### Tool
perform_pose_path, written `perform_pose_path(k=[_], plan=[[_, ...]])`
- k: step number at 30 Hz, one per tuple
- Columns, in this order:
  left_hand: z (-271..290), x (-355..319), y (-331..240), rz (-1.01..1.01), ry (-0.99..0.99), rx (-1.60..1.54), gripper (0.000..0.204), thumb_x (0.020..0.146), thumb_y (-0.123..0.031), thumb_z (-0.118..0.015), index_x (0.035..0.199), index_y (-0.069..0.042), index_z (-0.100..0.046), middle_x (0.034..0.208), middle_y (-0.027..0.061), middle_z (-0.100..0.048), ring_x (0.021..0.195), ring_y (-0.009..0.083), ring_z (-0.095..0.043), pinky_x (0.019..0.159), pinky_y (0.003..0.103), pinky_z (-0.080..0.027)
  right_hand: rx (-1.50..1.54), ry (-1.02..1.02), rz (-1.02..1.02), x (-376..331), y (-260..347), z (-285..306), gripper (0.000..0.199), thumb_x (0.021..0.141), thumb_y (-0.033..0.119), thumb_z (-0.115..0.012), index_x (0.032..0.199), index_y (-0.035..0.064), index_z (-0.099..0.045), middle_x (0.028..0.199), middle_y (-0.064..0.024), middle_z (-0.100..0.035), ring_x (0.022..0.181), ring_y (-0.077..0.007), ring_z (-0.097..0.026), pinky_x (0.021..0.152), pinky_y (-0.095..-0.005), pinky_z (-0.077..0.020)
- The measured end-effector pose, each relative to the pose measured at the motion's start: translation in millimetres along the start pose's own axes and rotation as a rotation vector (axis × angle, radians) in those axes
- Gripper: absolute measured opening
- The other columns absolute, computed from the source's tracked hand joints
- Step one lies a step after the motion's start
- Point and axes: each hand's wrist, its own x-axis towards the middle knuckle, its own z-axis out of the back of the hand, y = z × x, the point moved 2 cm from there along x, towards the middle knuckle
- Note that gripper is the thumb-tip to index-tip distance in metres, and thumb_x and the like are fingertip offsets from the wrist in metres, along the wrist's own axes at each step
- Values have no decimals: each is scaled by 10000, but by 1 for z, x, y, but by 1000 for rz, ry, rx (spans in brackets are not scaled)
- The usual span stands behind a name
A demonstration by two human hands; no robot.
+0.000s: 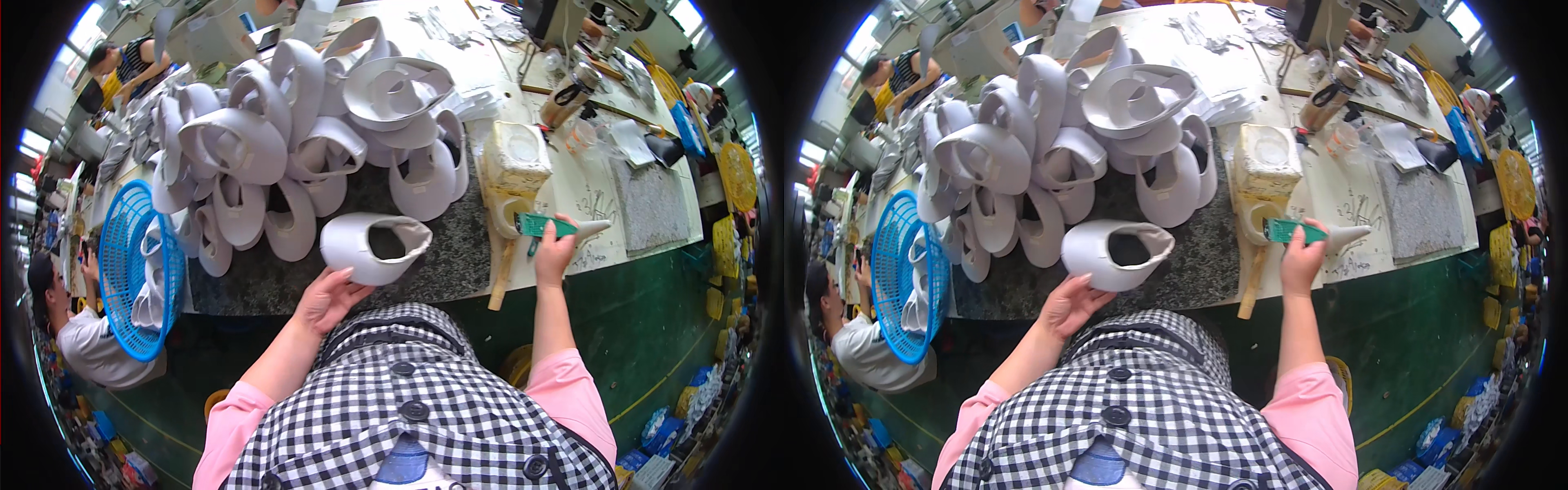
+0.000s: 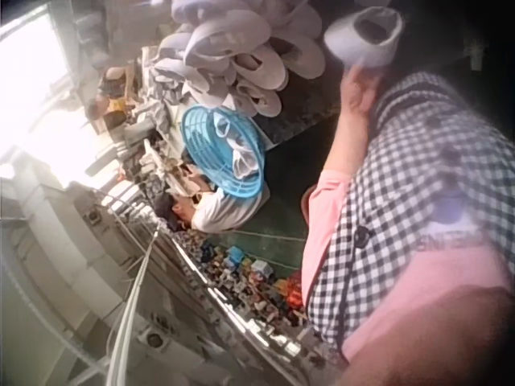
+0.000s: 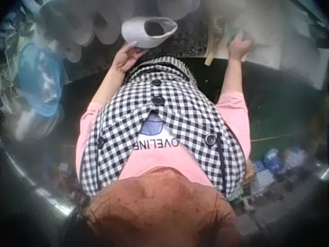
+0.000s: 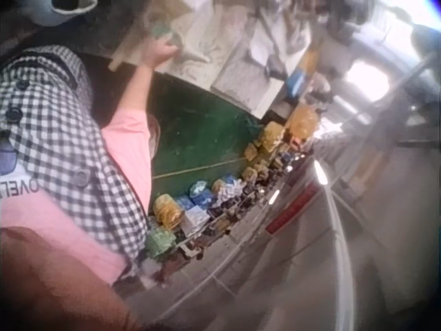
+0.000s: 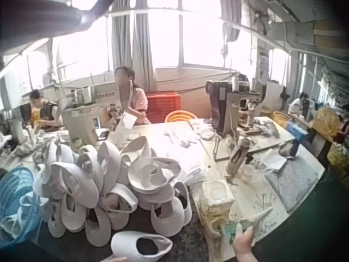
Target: The person applies adhesive to white shoe components using a brush.
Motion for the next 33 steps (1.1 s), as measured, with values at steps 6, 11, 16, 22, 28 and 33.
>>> perform_pose_path(k=[6,11,16,22,28,33], plan=[[-34,9,-5,-87,-12,198,352,927,-127,-573,1254,-42,-473,1189,117,-586,1102,265,-598,982,441,-463,510,343,-341,-38,84,-22,185,945,73,-542,1122,46,-494,933,-55,-570,740,-113,-595,612,-260,-539],[-71,-3,-8,-88,-34,281,351,947,-139,-542,1268,-29,-453,1187,120,-588,1079,256,-616,968,437,-475,511,501,127,-82,156,-44,203,911,40,-605,1100,38,-534,948,-79,-612,818,-156,-623,720,-286,-531],[-76,-5,-1,-104,-32,228,362,969,-136,-500,1298,-9,-420,1214,139,-564,1094,285,-606,971,452,-479,252,622,560,-95,172,-53,269,816,-46,-648,1049,65,-573,876,-144,-634,783,-300,-643,677,-349,-517],[-71,-6,4,-90,-74,194,373,976,-139,-488,1310,3,-400,1231,160,-544,1109,307,-591,999,467,-463,258,641,634,-100,179,-59,294,798,-41,-649,1053,83,-569,866,-110,-633,762,-297,-633,638,-362,-514],[-44,15,6,10,-99,-20,368,968,-145,-511,1265,49,-415,1258,187,-515,1182,295,-531,1033,458,-446,131,641,607,-104,156,-56,272,802,-23,-648,1035,101,-578,851,-106,-629,761,-298,-632,637,-369,-511],[-32,25,13,6,-133,-138,348,966,-168,-529,1219,58,-449,1267,196,-504,1214,302,-499,1081,459,-401,108,626,570,-102,152,-63,257,813,-21,-645,1032,92,-574,847,-115,-630,769,-302,-634,651,-365,-512]])
